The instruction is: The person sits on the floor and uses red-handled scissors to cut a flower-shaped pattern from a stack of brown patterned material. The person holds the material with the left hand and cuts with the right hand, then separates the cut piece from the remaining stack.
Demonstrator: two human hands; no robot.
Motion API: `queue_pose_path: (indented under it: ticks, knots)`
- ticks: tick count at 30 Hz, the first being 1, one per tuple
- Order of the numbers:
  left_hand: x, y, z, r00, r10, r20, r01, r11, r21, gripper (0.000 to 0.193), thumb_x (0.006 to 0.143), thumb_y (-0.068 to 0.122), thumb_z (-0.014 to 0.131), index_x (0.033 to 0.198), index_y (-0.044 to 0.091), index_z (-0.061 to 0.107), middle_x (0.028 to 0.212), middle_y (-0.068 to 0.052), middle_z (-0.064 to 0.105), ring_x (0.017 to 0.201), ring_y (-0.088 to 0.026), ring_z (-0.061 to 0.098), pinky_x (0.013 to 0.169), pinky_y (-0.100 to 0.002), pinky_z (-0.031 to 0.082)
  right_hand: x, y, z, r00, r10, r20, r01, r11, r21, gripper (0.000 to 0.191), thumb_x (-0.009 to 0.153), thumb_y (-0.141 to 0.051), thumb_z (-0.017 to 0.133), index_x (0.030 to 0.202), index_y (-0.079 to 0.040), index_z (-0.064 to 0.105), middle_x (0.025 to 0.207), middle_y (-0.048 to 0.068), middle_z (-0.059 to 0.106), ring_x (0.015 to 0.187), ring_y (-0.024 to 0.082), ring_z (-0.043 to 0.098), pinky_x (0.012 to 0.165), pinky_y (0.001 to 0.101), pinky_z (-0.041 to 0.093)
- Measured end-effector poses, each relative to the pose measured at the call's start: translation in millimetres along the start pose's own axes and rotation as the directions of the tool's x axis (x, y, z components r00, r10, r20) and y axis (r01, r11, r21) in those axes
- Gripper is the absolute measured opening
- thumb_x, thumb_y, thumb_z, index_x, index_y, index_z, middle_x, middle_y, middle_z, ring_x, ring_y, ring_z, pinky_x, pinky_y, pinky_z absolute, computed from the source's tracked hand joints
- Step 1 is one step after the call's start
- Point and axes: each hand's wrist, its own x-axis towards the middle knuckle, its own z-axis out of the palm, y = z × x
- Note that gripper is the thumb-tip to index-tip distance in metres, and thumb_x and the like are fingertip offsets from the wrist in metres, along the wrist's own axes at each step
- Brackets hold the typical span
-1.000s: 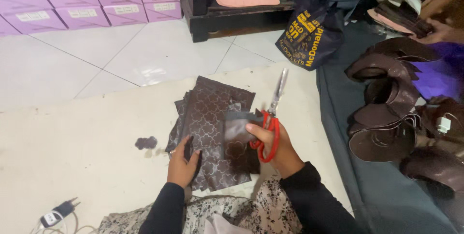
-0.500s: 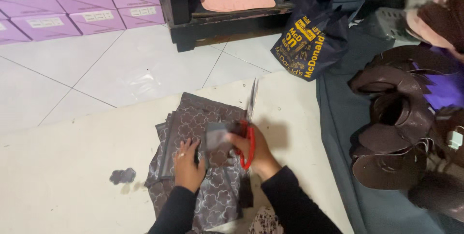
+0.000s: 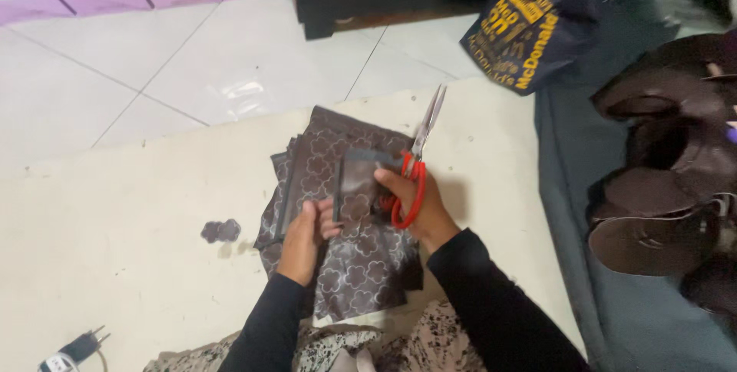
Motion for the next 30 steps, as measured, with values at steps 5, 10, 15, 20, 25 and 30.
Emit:
queue_pose_path:
  ticks: [5,10,15,20,25,30]
  knots:
    - [38.1,30.2,39.0,0.990,0.140,0.035,-0.144,0.975,0.171,0.028,0.101,0.016,0.063,0.122,-0.003,0.067,0.103,-0.010,0.071,0.080,-0.016,0.062,0.068,-0.030,0.049,45.0,-9.7,10.2,1.000,-0.021,-0.010,0.019,0.985,-0.171,0.023,0.088,-0.011,0.075,0.106,-0.006,0.064,0.085,0.001,0.068,0.066,0.009,0.063,0.053,0.0252,0.049]
    - [82.4,80.1,71.4,0.997,0.041,0.065,-0.048,0.993,0.111,0.024,0.094,0.011,0.064,0.117,0.004,0.066,0.101,-0.003,0.073,0.077,-0.012,0.070,0.063,-0.027,0.059,83.3,-49.5,25.9,0.988,-0.153,0.025,0.154,0.941,-0.302,0.019,0.087,-0.013,0.077,0.095,-0.006,0.061,0.076,0.000,0.061,0.060,0.008,0.056,0.051,0.0250,0.046]
    - [67.3,102.6,78.5,1.000,0.004,-0.031,0.000,0.990,0.138,0.022,0.095,0.010,0.064,0.116,0.002,0.067,0.102,-0.007,0.074,0.078,-0.015,0.072,0.064,-0.026,0.053,81.0,-61.4,29.7,0.969,-0.246,-0.007,0.202,0.812,-0.547,0.033,0.082,-0.012,0.083,0.106,-0.010,0.061,0.077,-0.004,0.052,0.065,0.004,0.051,0.056,0.0225,0.044]
    - [57.1,129.0,92.5,0.986,0.094,-0.140,-0.077,0.990,0.122,0.021,0.095,0.014,0.064,0.114,0.006,0.066,0.097,-0.004,0.073,0.077,-0.013,0.069,0.069,-0.028,0.057,47.3,-76.6,22.0,0.893,-0.359,0.272,0.417,0.432,-0.799,0.035,0.085,-0.024,0.081,0.098,-0.007,0.053,0.098,-0.001,0.064,0.084,0.009,0.063,0.071,0.0260,0.053]
    - [62.4,169.0,116.7,0.967,0.096,-0.237,-0.090,0.995,0.036,0.017,0.100,0.019,0.062,0.107,0.004,0.066,0.095,-0.003,0.072,0.078,-0.011,0.066,0.069,-0.026,0.051,9.8,-106.3,27.1,0.966,0.205,0.156,0.009,0.578,-0.816,0.037,0.082,-0.032,0.082,0.099,-0.008,0.060,0.081,0.004,0.062,0.075,0.016,0.058,0.069,0.0312,0.052]
    - [61.0,207.3,152.6,0.934,0.169,-0.316,-0.183,0.983,-0.013,0.015,0.098,0.017,0.063,0.107,0.005,0.065,0.095,-0.002,0.072,0.077,-0.010,0.061,0.071,-0.026,0.050,8.7,-148.3,43.9,0.846,0.458,0.272,-0.252,0.794,-0.554,0.025,0.095,-0.030,0.067,0.105,-0.008,0.059,0.081,0.000,0.054,0.073,0.012,0.052,0.067,0.0283,0.045]
